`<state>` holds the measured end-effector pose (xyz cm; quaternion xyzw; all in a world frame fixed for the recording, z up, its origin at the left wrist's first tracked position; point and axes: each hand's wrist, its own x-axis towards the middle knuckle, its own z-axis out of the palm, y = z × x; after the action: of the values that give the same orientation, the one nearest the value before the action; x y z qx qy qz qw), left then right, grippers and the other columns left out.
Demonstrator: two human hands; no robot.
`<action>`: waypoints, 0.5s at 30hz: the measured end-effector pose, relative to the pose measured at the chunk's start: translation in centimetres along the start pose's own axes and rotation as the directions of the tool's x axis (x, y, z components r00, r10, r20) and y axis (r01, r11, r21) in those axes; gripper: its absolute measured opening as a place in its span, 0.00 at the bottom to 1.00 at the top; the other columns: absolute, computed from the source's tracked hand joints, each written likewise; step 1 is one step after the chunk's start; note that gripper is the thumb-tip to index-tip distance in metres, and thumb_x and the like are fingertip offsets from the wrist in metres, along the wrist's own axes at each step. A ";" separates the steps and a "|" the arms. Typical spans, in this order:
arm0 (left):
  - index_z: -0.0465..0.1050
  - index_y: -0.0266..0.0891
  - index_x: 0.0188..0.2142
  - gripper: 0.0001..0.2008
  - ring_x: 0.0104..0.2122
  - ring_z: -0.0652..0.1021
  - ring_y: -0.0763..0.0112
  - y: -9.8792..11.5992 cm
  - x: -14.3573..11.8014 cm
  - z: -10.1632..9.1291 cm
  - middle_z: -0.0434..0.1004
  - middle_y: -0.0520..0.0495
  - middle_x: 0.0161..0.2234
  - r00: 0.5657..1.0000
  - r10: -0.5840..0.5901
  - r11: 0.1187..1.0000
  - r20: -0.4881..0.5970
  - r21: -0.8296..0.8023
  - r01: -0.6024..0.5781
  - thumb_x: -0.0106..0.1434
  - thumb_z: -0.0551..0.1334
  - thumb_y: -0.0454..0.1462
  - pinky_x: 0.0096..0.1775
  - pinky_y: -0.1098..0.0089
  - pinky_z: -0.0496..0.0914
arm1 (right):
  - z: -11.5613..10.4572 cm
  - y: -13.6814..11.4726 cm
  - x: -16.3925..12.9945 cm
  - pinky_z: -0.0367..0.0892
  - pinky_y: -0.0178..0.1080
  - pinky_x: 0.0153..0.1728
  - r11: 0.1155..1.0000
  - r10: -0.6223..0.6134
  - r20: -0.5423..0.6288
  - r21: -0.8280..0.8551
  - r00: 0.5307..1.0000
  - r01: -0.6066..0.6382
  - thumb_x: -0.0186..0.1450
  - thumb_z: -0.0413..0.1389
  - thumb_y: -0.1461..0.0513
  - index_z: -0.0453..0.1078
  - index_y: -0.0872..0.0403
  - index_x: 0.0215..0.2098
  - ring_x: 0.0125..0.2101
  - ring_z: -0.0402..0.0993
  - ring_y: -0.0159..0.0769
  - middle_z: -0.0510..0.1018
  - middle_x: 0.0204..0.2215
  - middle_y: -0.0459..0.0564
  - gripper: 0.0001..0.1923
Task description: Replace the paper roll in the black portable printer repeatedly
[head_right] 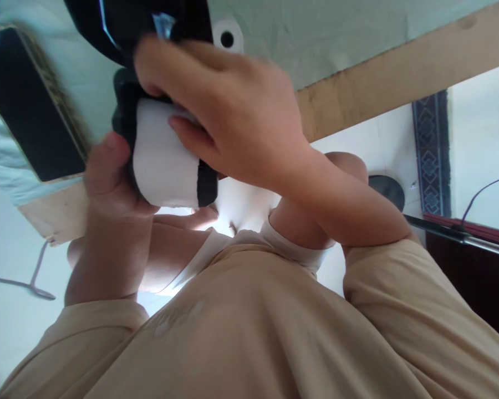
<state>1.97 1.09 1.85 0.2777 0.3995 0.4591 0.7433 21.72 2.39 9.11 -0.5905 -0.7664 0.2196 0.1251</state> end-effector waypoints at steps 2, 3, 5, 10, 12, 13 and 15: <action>0.77 0.38 0.46 0.26 0.55 0.84 0.49 -0.3 0.3 0.0 0.83 0.45 0.40 0.998 0.045 0.998 0.047 0.038 -0.047 0.56 0.78 0.50 0.50 0.55 0.85 | -0.1 -0.6 0.4 0.77 0.49 0.46 0.971 0.094 0.127 -0.232 0.987 -0.062 0.66 0.47 0.52 0.76 0.39 0.54 0.54 0.81 0.44 0.79 0.58 0.38 0.22; 0.76 0.37 0.46 0.26 0.58 0.83 0.48 -0.4 0.5 -0.1 0.82 0.46 0.38 0.996 0.063 0.997 0.059 0.044 -0.066 0.56 0.78 0.49 0.54 0.53 0.84 | -0.1 -0.9 0.4 0.75 0.46 0.40 0.955 0.122 0.158 -0.288 0.980 -0.072 0.66 0.46 0.52 0.76 0.38 0.54 0.52 0.81 0.43 0.78 0.60 0.36 0.23; 0.75 0.35 0.45 0.26 0.61 0.81 0.44 -0.7 0.7 -0.4 0.80 0.46 0.36 0.994 0.094 0.995 0.063 0.039 -0.096 0.56 0.79 0.48 0.57 0.49 0.82 | -0.2 -1.4 0.3 0.71 0.43 0.35 0.956 0.122 0.172 -0.285 0.977 -0.069 0.66 0.45 0.54 0.75 0.38 0.52 0.48 0.82 0.38 0.79 0.59 0.36 0.23; 0.72 0.34 0.50 0.32 0.61 0.81 0.39 -0.8 0.9 -1.1 0.81 0.41 0.44 0.994 0.078 0.994 0.080 0.070 -0.084 0.55 0.78 0.50 0.54 0.46 0.84 | 0.0 -1.2 -0.3 0.66 0.42 0.35 0.940 0.108 0.216 -0.339 0.970 -0.029 0.69 0.43 0.53 0.67 0.36 0.61 0.43 0.80 0.40 0.82 0.46 0.43 0.25; 0.73 0.34 0.51 0.33 0.59 0.82 0.41 -0.7 0.8 -1.0 0.82 0.43 0.43 0.995 0.063 0.995 0.083 0.076 -0.070 0.54 0.79 0.50 0.52 0.47 0.85 | 0.1 -1.0 -0.4 0.67 0.43 0.35 0.943 0.073 0.198 -0.332 0.978 -0.003 0.70 0.43 0.53 0.66 0.39 0.62 0.41 0.79 0.43 0.81 0.43 0.46 0.25; 0.74 0.34 0.49 0.32 0.58 0.83 0.43 -0.6 0.7 -0.9 0.82 0.44 0.41 0.994 0.067 0.995 0.085 0.073 -0.073 0.54 0.80 0.49 0.52 0.48 0.85 | 0.2 -0.9 -0.4 0.67 0.44 0.35 0.950 0.044 0.182 -0.312 0.982 0.016 0.70 0.43 0.54 0.65 0.41 0.62 0.40 0.79 0.43 0.81 0.42 0.46 0.24; 0.76 0.34 0.46 0.28 0.58 0.83 0.47 -0.4 0.5 -0.3 0.83 0.46 0.38 0.994 0.094 0.994 0.058 0.052 -0.097 0.54 0.80 0.48 0.55 0.51 0.84 | 0.1 -0.8 -0.5 0.69 0.43 0.35 0.960 -0.017 0.152 -0.273 0.988 0.058 0.69 0.44 0.55 0.63 0.40 0.63 0.37 0.77 0.40 0.80 0.41 0.45 0.25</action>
<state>2.03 1.38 1.17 0.3295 0.3774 0.4750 0.7234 21.12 1.72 9.45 -0.5695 -0.8079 0.1513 -0.0118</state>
